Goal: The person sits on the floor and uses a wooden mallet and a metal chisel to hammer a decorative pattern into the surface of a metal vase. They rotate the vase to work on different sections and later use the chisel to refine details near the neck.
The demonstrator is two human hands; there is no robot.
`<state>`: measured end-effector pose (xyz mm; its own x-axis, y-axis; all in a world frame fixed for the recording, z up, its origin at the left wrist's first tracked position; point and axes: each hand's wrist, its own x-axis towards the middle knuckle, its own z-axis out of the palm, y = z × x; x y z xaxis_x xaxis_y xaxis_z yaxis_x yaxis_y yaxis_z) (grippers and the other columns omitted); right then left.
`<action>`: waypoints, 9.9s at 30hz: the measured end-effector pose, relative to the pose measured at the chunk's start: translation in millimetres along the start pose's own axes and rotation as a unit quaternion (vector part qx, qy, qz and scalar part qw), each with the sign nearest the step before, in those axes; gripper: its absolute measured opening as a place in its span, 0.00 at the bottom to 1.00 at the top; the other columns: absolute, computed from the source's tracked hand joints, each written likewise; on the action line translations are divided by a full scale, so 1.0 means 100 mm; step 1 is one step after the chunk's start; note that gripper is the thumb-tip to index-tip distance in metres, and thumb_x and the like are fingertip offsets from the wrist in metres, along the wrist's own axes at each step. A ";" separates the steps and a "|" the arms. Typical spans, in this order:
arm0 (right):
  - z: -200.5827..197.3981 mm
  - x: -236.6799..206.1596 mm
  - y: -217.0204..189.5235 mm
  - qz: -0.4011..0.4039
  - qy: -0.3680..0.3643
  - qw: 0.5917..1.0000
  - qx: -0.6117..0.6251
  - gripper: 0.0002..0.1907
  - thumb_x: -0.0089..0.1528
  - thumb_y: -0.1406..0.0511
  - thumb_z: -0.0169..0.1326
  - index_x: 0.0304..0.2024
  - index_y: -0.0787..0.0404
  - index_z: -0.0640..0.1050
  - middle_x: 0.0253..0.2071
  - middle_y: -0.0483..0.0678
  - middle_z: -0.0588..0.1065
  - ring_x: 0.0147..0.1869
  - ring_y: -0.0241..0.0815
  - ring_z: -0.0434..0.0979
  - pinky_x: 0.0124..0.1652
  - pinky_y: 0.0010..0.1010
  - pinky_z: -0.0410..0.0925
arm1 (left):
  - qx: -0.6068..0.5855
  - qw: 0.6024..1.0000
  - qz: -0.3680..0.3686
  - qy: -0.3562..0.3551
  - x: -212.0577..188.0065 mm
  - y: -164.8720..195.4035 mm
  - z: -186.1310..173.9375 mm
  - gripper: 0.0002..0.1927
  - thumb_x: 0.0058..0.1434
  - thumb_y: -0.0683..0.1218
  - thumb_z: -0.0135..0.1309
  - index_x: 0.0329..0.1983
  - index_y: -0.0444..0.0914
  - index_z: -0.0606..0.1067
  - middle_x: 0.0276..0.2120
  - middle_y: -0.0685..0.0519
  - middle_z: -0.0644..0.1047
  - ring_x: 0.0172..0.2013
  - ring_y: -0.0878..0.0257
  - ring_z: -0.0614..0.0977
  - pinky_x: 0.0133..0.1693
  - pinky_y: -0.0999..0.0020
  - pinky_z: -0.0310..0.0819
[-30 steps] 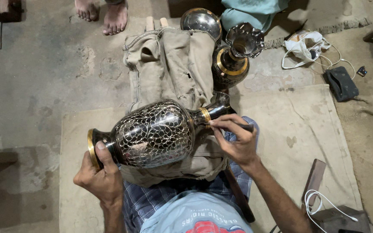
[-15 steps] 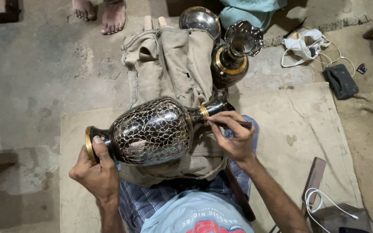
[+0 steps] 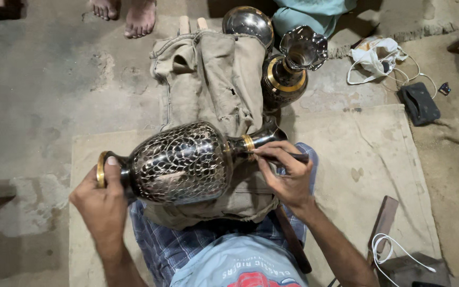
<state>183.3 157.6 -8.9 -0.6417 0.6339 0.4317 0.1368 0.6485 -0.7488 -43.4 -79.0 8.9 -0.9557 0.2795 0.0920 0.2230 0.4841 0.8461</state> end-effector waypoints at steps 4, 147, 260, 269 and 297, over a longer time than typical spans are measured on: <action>-0.03 0.04 -0.12 0.016 -0.009 0.999 0.039 0.09 0.60 0.75 0.62 0.43 0.64 0.83 0.44 0.51 0.80 0.45 0.39 0.86 0.44 0.24 0.81 | -0.138 0.985 0.019 -0.106 -0.03 -0.24 -0.18 0.18 0.69 0.53 0.59 0.48 0.31 0.79 0.33 0.51 0.82 0.31 0.67 0.84 0.34 0.72 0.84; -0.05 0.19 0.07 -0.078 -0.011 0.997 -0.018 0.10 0.58 0.74 0.65 0.41 0.60 0.83 0.42 0.48 0.81 0.45 0.39 0.85 0.44 0.25 0.78 | -0.041 0.969 0.180 0.161 -0.49 -0.31 0.30 0.25 0.82 0.56 0.47 0.49 0.28 0.81 0.32 0.49 0.84 0.28 0.66 0.85 0.32 0.77 0.76; 0.09 0.07 0.21 -0.053 0.019 0.998 0.017 0.15 0.56 0.78 0.66 0.44 0.62 0.83 0.44 0.49 0.81 0.47 0.39 0.84 0.45 0.27 0.78 | -0.087 0.973 0.130 0.169 -0.62 -0.27 0.30 0.21 0.79 0.50 0.49 0.41 0.27 0.80 0.30 0.47 0.83 0.27 0.65 0.84 0.33 0.76 0.79; 0.12 0.03 0.27 -0.078 0.021 0.996 0.026 0.13 0.57 0.77 0.65 0.43 0.61 0.82 0.45 0.50 0.80 0.48 0.41 0.84 0.48 0.29 0.79 | -0.141 0.978 0.098 0.121 -0.59 -0.16 0.22 0.19 0.80 0.49 0.49 0.46 0.26 0.79 0.33 0.48 0.82 0.32 0.66 0.83 0.36 0.77 0.78; -0.03 0.35 0.14 -0.018 -0.031 0.998 0.056 0.10 0.59 0.75 0.63 0.43 0.64 0.83 0.44 0.50 0.80 0.47 0.38 0.85 0.47 0.24 0.80 | -0.127 0.951 0.196 0.203 -0.70 -0.71 0.51 0.22 0.74 0.52 0.52 0.39 0.26 0.81 0.25 0.49 0.80 0.20 0.68 0.77 0.26 0.77 0.65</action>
<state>165.6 190.1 -3.0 -0.6900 0.5813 0.4312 0.0289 0.6174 -0.7861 17.3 -91.0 -84.2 -0.8159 0.0284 0.5774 0.5725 0.1794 0.8001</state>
